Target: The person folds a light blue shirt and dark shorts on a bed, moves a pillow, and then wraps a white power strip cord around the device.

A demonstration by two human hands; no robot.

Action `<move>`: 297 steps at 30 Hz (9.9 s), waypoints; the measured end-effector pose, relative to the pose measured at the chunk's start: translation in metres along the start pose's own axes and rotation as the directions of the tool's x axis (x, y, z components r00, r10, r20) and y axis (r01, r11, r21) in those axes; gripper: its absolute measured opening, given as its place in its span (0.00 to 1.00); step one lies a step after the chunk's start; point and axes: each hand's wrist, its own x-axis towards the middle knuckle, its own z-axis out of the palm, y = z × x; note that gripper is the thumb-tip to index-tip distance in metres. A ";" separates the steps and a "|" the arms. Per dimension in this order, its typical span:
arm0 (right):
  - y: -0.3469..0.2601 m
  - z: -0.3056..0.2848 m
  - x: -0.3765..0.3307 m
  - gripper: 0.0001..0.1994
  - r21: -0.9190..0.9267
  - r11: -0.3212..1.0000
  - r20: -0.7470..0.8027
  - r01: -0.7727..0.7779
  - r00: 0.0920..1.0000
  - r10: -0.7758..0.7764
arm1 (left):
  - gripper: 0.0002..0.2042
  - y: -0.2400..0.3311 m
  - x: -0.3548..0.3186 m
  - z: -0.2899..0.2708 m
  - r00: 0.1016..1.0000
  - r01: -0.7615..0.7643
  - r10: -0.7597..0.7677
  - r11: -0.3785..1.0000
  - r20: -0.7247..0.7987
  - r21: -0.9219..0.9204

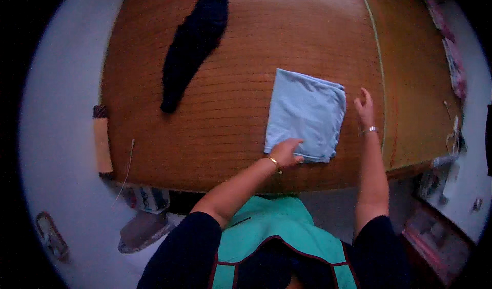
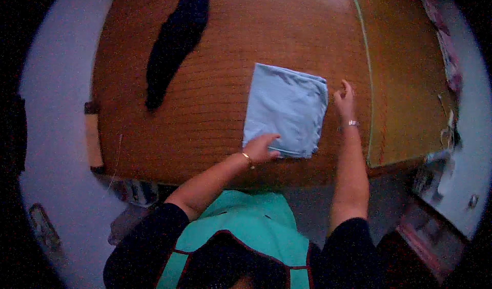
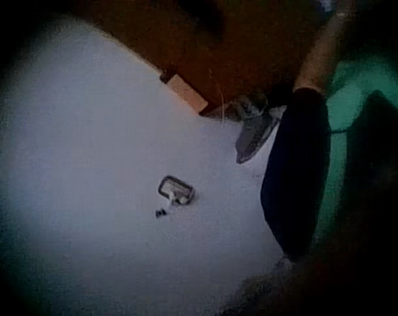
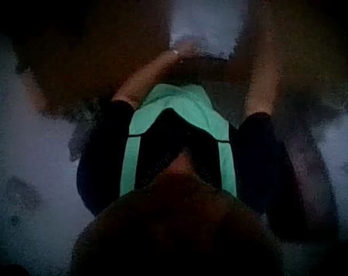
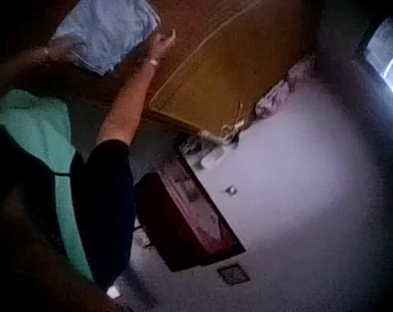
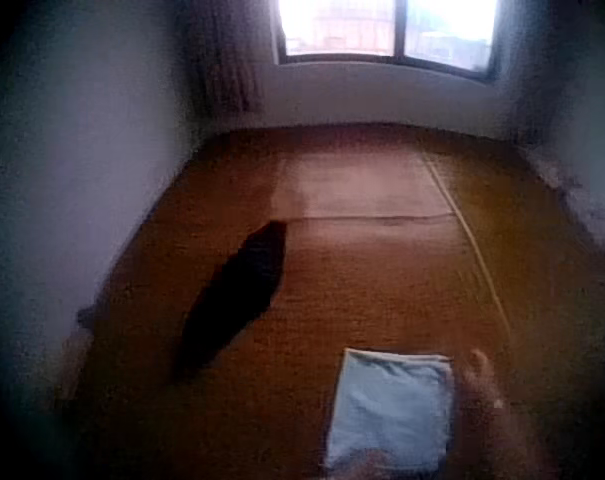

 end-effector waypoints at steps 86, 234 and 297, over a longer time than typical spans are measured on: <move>-0.436 -0.157 -0.140 0.12 0.196 0.573 0.092 0.796 0.567 -0.818 | 0.05 0.331 -0.250 -0.278 0.491 -0.247 0.653 0.739 -0.576 0.627; -0.187 0.134 -0.262 0.17 0.039 0.969 0.764 0.246 0.618 -0.187 | 0.15 -0.111 -0.262 -0.129 0.864 0.348 -0.309 0.937 -0.398 0.028; 0.009 -0.029 0.007 0.24 -0.355 0.927 0.827 -0.120 0.422 0.371 | 0.29 0.023 0.005 0.103 0.398 0.455 -0.915 0.131 0.069 -0.881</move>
